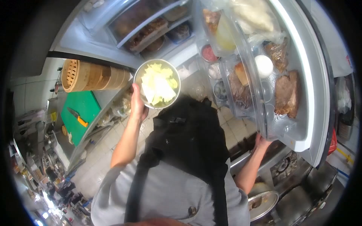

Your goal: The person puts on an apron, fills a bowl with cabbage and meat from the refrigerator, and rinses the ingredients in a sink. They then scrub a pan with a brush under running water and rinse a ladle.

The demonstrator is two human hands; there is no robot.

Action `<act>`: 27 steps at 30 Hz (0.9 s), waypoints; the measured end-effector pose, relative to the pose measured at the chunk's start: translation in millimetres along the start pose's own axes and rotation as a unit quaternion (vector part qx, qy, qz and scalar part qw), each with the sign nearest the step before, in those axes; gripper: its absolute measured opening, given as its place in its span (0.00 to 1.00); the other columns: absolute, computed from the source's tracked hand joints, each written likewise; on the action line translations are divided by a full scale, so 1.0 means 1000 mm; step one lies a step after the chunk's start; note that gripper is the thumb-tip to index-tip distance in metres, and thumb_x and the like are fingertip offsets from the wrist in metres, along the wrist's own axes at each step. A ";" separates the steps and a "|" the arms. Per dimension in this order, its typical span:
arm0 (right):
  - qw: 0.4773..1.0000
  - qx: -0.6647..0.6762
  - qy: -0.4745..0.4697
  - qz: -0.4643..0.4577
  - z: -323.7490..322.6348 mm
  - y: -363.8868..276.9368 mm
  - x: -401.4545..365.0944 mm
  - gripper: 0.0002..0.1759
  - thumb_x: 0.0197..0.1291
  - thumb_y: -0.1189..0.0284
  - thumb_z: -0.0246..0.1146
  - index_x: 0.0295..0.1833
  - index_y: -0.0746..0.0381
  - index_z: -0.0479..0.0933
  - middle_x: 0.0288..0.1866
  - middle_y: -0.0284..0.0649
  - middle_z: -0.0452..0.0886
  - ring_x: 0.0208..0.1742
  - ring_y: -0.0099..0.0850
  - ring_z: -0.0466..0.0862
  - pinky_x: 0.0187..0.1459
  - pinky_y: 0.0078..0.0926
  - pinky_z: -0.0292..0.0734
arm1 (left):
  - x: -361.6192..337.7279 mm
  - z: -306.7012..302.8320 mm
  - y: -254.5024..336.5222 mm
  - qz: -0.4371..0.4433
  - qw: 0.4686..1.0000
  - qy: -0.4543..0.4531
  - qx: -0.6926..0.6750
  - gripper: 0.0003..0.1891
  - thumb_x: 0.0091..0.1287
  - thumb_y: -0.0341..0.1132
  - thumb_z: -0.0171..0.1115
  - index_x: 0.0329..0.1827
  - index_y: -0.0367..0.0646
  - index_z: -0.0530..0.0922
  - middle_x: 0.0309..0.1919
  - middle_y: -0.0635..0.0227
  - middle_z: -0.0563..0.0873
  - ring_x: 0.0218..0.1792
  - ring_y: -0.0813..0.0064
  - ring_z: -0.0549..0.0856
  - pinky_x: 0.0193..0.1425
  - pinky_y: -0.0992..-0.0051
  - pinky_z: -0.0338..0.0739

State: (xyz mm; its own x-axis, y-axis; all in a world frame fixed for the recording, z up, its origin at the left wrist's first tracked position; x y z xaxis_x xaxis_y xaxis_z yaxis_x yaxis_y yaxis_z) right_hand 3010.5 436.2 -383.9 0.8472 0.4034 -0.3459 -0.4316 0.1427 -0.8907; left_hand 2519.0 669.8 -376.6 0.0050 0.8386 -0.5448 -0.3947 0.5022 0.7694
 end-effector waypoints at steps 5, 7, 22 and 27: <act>0.984 -0.149 -0.028 0.089 -0.027 0.068 -0.006 0.18 0.74 0.70 0.58 0.65 0.65 0.74 0.60 0.38 0.81 0.59 0.32 0.80 0.63 0.33 0.75 | 0.029 0.016 -0.003 -0.022 1.000 -0.014 -0.016 0.39 0.79 0.63 0.42 0.76 0.33 0.63 0.70 0.54 0.75 0.68 0.65 0.78 0.70 0.63 0.76; 0.963 -0.169 -0.126 0.167 -0.034 0.102 -0.015 0.18 0.74 0.70 0.59 0.65 0.66 0.74 0.59 0.37 0.81 0.58 0.31 0.80 0.64 0.32 0.75 | 0.041 0.019 -0.002 -0.017 1.000 -0.020 -0.017 0.39 0.80 0.62 0.43 0.75 0.33 0.64 0.69 0.54 0.76 0.67 0.65 0.79 0.69 0.64 0.77; 0.780 -0.206 -0.467 0.362 0.242 0.180 -0.068 0.28 0.71 0.65 0.63 0.71 0.67 0.68 0.60 0.47 0.80 0.52 0.38 0.87 0.40 0.37 0.90 | 0.082 0.069 -0.019 0.062 0.965 -0.123 0.223 0.28 0.84 0.51 0.46 0.72 0.35 0.71 0.65 0.64 0.79 0.67 0.76 0.73 0.72 0.74 0.65; 0.808 -0.125 -0.443 0.367 0.252 0.199 -0.077 0.24 0.69 0.73 0.62 0.67 0.70 0.69 0.56 0.47 0.82 0.47 0.38 0.88 0.36 0.35 0.91 | 0.084 0.064 0.001 0.069 0.958 -0.129 0.247 0.35 0.83 0.58 0.40 0.76 0.36 0.67 0.70 0.59 0.76 0.71 0.70 0.71 0.75 0.71 0.63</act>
Point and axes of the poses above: each hand's wrist, its own x-axis towards the middle knuckle, its own z-axis out of the palm, y = z × x, the point moved 4 cm from there along x, towards the middle knuckle
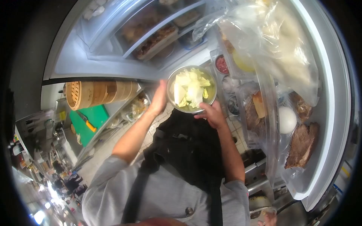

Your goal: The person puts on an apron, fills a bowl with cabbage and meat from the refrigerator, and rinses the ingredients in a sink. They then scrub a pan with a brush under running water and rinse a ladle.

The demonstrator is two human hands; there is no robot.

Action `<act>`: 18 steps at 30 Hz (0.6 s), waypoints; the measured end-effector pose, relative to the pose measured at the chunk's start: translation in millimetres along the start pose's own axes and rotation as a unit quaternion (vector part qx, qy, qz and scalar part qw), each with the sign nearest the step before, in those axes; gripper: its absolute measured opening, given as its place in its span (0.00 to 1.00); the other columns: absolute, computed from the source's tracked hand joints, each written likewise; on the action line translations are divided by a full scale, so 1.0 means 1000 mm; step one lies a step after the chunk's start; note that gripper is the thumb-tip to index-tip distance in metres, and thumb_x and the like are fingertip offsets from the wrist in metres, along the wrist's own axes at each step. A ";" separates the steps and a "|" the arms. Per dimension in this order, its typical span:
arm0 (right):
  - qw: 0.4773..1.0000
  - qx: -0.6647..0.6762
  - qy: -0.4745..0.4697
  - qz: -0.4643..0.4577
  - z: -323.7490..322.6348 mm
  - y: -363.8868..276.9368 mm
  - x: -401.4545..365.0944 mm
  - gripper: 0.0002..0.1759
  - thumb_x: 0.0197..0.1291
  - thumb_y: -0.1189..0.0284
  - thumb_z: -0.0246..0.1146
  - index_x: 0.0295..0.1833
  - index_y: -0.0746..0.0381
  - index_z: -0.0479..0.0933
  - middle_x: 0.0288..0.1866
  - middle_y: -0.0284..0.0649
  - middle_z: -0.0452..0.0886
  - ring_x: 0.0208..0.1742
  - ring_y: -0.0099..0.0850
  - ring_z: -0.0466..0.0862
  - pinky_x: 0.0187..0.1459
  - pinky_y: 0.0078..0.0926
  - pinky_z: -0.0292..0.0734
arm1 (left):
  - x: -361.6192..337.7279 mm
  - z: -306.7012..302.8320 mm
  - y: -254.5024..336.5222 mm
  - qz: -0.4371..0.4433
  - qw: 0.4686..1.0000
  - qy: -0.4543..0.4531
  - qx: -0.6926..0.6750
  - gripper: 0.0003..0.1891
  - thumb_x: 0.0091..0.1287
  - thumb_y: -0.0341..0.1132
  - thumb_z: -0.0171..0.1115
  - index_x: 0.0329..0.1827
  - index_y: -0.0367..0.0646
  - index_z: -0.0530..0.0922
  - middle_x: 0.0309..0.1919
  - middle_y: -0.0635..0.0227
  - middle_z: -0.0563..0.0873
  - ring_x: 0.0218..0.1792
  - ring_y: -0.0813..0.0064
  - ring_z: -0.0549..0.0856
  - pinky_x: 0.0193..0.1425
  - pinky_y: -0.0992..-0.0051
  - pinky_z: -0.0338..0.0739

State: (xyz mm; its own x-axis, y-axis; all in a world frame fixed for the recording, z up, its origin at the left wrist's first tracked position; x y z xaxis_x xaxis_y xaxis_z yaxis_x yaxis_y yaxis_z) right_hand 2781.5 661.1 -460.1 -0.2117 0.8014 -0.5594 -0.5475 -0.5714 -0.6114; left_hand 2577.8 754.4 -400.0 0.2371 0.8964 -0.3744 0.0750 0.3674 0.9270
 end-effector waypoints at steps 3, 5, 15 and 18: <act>0.999 0.033 0.021 0.018 -0.009 0.017 0.002 0.23 0.67 0.76 0.60 0.66 0.71 0.70 0.55 0.49 0.82 0.45 0.38 0.88 0.35 0.35 0.92 | 0.037 -0.037 -0.008 0.055 0.995 0.034 0.077 0.41 0.81 0.64 0.35 0.80 0.35 0.60 0.76 0.50 0.69 0.77 0.62 0.67 0.79 0.68 0.59; 0.998 0.034 0.033 0.032 -0.014 0.021 0.002 0.23 0.66 0.77 0.59 0.65 0.71 0.70 0.54 0.49 0.82 0.44 0.39 0.88 0.35 0.35 0.92 | 0.074 -0.079 -0.017 0.111 0.933 0.258 0.225 0.34 0.80 0.48 0.47 0.77 0.25 0.60 0.77 0.38 0.65 0.79 0.51 0.63 0.82 0.62 0.55; 0.990 0.036 0.136 0.029 -0.038 0.039 -0.024 0.23 0.64 0.77 0.58 0.65 0.72 0.68 0.53 0.52 0.82 0.41 0.39 0.89 0.32 0.34 0.91 | 0.194 -0.159 -0.018 0.197 0.761 0.504 0.358 0.32 0.77 0.47 0.46 0.77 0.32 0.62 0.71 0.38 0.71 0.70 0.38 0.70 0.75 0.51 0.62; 0.985 0.048 0.164 0.032 -0.052 0.052 -0.031 0.24 0.65 0.78 0.58 0.65 0.71 0.67 0.53 0.52 0.82 0.40 0.40 0.89 0.31 0.33 0.91 | 0.236 -0.183 -0.054 0.094 0.777 0.379 0.494 0.29 0.77 0.46 0.44 0.74 0.36 0.68 0.72 0.42 0.72 0.69 0.39 0.71 0.75 0.52 0.63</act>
Point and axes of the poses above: each hand's wrist, its own x-axis towards the middle knuckle, its own z-axis out of the palm, y = z × x, the point moved 4 cm from there along x, towards the middle knuckle
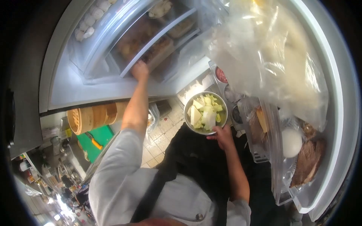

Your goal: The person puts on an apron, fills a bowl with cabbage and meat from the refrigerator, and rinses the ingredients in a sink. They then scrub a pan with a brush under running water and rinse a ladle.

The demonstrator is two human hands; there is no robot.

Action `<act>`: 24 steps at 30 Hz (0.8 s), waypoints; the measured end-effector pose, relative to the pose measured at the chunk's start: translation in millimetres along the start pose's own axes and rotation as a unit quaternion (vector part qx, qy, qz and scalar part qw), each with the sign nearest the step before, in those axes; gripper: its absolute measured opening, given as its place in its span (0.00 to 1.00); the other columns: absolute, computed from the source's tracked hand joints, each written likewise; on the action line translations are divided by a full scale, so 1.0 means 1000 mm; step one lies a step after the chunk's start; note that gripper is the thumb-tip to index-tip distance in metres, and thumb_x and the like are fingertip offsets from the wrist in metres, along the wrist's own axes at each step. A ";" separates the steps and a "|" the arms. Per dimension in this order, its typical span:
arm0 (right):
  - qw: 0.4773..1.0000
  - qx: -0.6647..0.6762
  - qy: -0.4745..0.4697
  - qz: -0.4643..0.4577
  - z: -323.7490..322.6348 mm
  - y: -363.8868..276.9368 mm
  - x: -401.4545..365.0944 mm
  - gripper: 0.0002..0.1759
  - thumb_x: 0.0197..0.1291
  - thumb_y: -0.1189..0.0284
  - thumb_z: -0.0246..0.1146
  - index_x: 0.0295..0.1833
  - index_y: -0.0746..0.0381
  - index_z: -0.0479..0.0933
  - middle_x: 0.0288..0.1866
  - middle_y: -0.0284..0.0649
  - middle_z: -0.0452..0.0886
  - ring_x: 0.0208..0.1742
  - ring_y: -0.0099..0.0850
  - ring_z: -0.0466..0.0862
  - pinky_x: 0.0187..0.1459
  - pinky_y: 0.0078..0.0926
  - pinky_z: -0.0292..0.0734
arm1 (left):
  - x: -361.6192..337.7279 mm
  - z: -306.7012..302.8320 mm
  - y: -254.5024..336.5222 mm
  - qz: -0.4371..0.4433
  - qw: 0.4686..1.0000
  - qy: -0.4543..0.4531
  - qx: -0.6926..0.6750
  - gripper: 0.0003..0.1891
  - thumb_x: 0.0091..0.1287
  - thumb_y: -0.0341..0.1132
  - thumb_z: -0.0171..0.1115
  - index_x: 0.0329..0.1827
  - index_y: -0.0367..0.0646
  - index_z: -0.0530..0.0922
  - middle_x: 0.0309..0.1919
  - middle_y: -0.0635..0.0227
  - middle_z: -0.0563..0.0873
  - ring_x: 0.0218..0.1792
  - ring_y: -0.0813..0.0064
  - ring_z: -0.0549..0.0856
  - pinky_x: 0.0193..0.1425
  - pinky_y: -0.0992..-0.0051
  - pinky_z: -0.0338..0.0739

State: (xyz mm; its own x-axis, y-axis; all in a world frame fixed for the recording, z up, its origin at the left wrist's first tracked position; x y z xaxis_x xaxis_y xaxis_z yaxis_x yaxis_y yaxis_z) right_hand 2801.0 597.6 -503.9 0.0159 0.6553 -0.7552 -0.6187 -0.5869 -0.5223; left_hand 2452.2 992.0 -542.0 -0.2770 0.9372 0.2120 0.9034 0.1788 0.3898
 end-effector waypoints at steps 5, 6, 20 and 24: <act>0.999 0.036 -0.004 0.004 -0.008 0.017 0.010 0.25 0.65 0.78 0.58 0.67 0.71 0.65 0.52 0.52 0.82 0.38 0.41 0.89 0.31 0.33 0.91 | 0.016 0.006 -0.029 -0.055 0.992 -0.082 0.075 0.24 0.75 0.43 0.49 0.60 0.32 0.80 0.58 0.42 0.84 0.58 0.45 0.83 0.65 0.54 0.75; 1.000 0.024 -0.008 0.004 -0.007 0.017 0.011 0.25 0.64 0.78 0.58 0.66 0.69 0.67 0.53 0.51 0.82 0.40 0.41 0.89 0.31 0.34 0.91 | 0.020 -0.001 -0.031 -0.132 0.984 -0.027 -0.120 0.25 0.75 0.43 0.48 0.65 0.33 0.76 0.61 0.43 0.81 0.60 0.43 0.81 0.67 0.54 0.73; 0.998 -0.049 0.014 0.023 -0.032 0.026 0.003 0.25 0.62 0.77 0.58 0.65 0.72 0.70 0.55 0.49 0.82 0.46 0.36 0.88 0.34 0.34 0.92 | 0.086 -0.032 0.003 0.017 0.918 0.103 -0.383 0.24 0.67 0.41 0.64 0.62 0.34 0.79 0.58 0.52 0.86 0.59 0.60 0.85 0.65 0.66 0.76; 0.998 -0.053 0.019 0.017 -0.031 0.028 0.004 0.24 0.62 0.77 0.58 0.64 0.72 0.70 0.55 0.48 0.82 0.46 0.37 0.88 0.34 0.33 0.92 | 0.082 -0.030 0.002 0.030 0.936 0.113 -0.333 0.24 0.67 0.42 0.65 0.61 0.34 0.80 0.57 0.53 0.87 0.57 0.60 0.86 0.64 0.66 0.77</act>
Point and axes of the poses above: each hand's wrist, its own x-axis towards the middle knuckle, its own z-axis out of the palm, y = z × x, the point moved 4 cm from there along x, towards the middle knuckle
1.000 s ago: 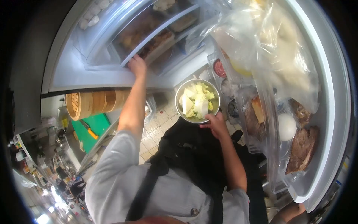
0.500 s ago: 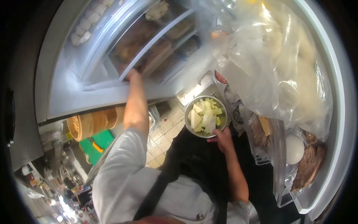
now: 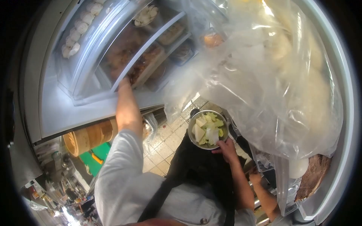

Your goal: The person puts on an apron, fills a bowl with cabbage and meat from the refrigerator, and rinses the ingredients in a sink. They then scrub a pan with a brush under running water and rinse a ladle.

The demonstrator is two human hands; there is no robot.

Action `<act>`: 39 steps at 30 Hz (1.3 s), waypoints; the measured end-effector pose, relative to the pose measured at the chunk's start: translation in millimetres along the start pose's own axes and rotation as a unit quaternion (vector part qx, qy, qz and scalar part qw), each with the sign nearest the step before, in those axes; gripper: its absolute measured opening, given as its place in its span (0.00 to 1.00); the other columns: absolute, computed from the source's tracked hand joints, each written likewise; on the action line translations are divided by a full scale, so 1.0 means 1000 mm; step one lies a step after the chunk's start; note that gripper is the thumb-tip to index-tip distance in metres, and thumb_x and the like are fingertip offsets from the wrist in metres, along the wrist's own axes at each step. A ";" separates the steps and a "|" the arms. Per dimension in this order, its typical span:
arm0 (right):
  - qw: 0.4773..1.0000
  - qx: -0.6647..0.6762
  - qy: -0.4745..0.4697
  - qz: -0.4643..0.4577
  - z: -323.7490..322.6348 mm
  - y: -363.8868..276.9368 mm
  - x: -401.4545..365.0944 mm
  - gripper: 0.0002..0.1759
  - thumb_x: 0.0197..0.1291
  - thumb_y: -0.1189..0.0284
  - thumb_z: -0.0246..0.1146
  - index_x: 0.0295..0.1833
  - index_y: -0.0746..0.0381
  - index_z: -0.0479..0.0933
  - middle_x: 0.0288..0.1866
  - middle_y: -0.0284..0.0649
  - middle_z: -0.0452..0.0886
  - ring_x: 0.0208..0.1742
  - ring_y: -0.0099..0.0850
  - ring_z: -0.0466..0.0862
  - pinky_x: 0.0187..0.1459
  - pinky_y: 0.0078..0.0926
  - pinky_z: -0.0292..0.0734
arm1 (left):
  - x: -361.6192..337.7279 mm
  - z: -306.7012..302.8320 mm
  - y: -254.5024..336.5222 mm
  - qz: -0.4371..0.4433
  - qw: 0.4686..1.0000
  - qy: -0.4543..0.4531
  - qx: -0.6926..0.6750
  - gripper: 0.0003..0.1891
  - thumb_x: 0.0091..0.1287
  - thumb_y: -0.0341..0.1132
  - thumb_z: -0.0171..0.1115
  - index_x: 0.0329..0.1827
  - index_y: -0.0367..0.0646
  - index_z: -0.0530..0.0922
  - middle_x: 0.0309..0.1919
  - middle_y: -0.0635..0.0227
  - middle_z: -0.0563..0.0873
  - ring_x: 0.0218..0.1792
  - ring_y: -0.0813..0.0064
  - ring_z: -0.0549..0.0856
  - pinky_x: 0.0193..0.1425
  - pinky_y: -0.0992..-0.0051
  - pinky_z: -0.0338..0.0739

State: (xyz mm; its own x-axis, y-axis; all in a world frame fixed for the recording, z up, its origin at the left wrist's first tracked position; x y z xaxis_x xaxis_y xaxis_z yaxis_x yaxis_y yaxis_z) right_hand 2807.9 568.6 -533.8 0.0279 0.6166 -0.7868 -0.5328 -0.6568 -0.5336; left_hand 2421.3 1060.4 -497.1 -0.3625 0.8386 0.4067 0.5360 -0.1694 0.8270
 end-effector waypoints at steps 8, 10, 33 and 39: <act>0.999 -0.009 -0.030 -0.016 -0.004 0.003 0.006 0.25 0.64 0.77 0.58 0.66 0.72 0.70 0.55 0.49 0.83 0.46 0.36 0.88 0.34 0.32 0.92 | 0.022 0.007 0.004 0.056 0.995 -0.004 0.080 0.23 0.67 0.44 0.65 0.58 0.34 0.82 0.55 0.54 0.88 0.54 0.61 0.87 0.62 0.66 0.78; 0.999 -0.020 -0.030 -0.004 -0.008 0.004 0.003 0.24 0.64 0.78 0.58 0.66 0.72 0.70 0.54 0.48 0.83 0.45 0.36 0.88 0.34 0.33 0.92 | 0.022 0.005 0.003 0.070 0.993 -0.005 0.100 0.23 0.68 0.44 0.66 0.57 0.35 0.82 0.54 0.55 0.88 0.54 0.61 0.87 0.61 0.66 0.78; 1.000 -0.006 -0.029 0.009 -0.011 0.023 0.015 0.24 0.64 0.78 0.57 0.66 0.71 0.69 0.54 0.47 0.83 0.45 0.36 0.88 0.34 0.34 0.92 | 0.006 -0.008 0.002 -0.134 0.975 0.120 -0.128 0.25 0.72 0.46 0.65 0.63 0.35 0.77 0.58 0.56 0.84 0.53 0.63 0.86 0.61 0.64 0.81; 1.000 -0.008 -0.028 -0.003 0.003 0.006 0.011 0.24 0.63 0.78 0.56 0.65 0.71 0.69 0.54 0.47 0.82 0.44 0.36 0.87 0.33 0.34 0.92 | -0.038 -0.003 0.008 -0.260 0.880 0.186 -0.352 0.24 0.75 0.44 0.62 0.65 0.35 0.74 0.61 0.58 0.82 0.56 0.64 0.83 0.63 0.62 0.80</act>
State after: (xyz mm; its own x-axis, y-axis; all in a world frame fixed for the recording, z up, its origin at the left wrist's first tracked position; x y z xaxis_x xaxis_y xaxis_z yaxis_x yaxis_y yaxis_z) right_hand 2802.3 573.2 -544.7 -0.0154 0.6436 -0.7652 -0.5192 -0.6592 -0.5440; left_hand 2437.2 1025.6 -504.5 -0.7130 0.6928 -0.1078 -0.3344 -0.2009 0.9208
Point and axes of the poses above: each hand's wrist, its own x-axis towards the middle knuckle, its own z-axis out of the palm, y = z × x, the point moved 4 cm from there along x, towards the middle knuckle
